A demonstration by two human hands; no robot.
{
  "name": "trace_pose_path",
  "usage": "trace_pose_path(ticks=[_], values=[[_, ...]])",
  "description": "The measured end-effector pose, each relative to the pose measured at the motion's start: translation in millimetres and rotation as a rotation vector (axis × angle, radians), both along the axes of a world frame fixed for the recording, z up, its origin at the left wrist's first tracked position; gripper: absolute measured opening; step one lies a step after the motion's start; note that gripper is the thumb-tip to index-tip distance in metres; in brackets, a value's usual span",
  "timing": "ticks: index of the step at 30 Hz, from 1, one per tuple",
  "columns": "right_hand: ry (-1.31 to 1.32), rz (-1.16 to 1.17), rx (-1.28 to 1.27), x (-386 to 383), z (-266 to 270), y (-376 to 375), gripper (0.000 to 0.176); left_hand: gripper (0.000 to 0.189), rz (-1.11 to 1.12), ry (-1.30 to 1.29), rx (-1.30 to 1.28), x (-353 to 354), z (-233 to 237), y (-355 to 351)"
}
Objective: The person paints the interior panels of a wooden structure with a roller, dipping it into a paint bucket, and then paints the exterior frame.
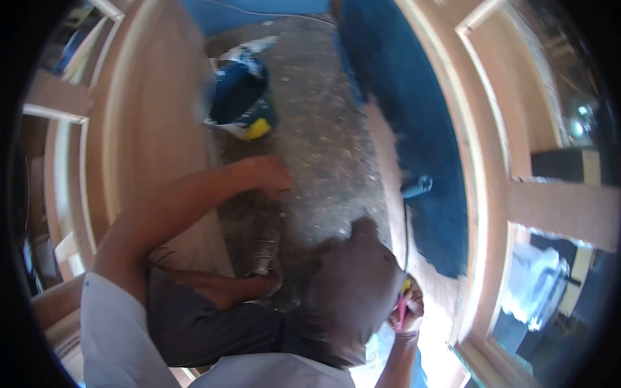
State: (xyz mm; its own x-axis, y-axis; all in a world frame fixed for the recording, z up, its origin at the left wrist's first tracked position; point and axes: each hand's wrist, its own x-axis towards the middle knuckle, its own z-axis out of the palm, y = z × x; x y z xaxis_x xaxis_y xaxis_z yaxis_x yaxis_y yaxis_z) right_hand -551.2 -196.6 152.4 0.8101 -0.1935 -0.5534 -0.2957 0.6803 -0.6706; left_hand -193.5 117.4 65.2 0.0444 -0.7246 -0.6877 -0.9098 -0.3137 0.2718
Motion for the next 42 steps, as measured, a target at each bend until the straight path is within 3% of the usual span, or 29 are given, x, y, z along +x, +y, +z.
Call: trace_pose_path(ticks=[2, 4, 9, 13, 15, 16, 18, 19, 21, 24, 31, 33, 36, 39, 42], values=[[-0.179, 0.16, -0.728, 65, -12, 16, 0.061, 0.03, -0.022, -0.029, -0.013, -6, 0, -3], [-0.143, 0.269, -0.277, 120, 11, 13, 0.067, 0.029, -0.069, -0.047, -0.055, -11, 5, -8], [-0.189, 0.653, -0.498, 237, 99, 63, 0.041, 0.029, -0.092, -0.022, -0.124, -24, 2, -19], [-0.122, 0.911, -0.605, 308, 148, 105, 0.038, 0.026, -0.121, 0.0, -0.207, -29, 10, -29], [-0.162, 1.035, -0.995, 339, 153, 132, 0.029, 0.025, -0.118, 0.001, -0.218, -27, 19, -33], [-0.166, 1.044, -1.0, 355, 152, 143, 0.029, 0.023, -0.121, 0.011, -0.229, -28, 21, -35], [-0.464, 1.208, -1.618, 386, 143, 167, 0.02, 0.024, -0.094, 0.014, -0.249, -27, 17, -40], [-0.473, 1.215, -1.619, 397, 138, 180, 0.02, 0.024, -0.078, 0.018, -0.264, -26, 16, -43], [-0.521, 1.266, -1.96, 417, 127, 208, 0.015, 0.025, -0.058, 0.019, -0.26, -26, 15, -52], [-0.577, 1.195, -2.153, 436, 100, 245, 0.015, 0.027, -0.067, 0.026, -0.261, -27, 18, -66], [-0.498, 1.23, -2.149, 457, 66, 274, 0.017, 0.032, -0.053, 0.034, -0.272, -27, 13, -76], [-0.601, 1.034, -2.16, 449, 79, 257, 0.015, 0.032, -0.053, 0.009, -0.262, -24, 12, -73], [-0.519, 1.114, -2.0, 442, 126, 243, 0.015, 0.032, -0.038, 0.002, -0.235, -21, 10, -70], [-0.62, 1.029, -2.011, 441, 104, 236, 0.016, 0.032, -0.012, -0.024, -0.234, -17, 12, -71], [-0.505, 1.111, -2.007, 438, 83, 243, 0.015, 0.032, 0.0, -0.021, -0.26, -20, 16, -71]])
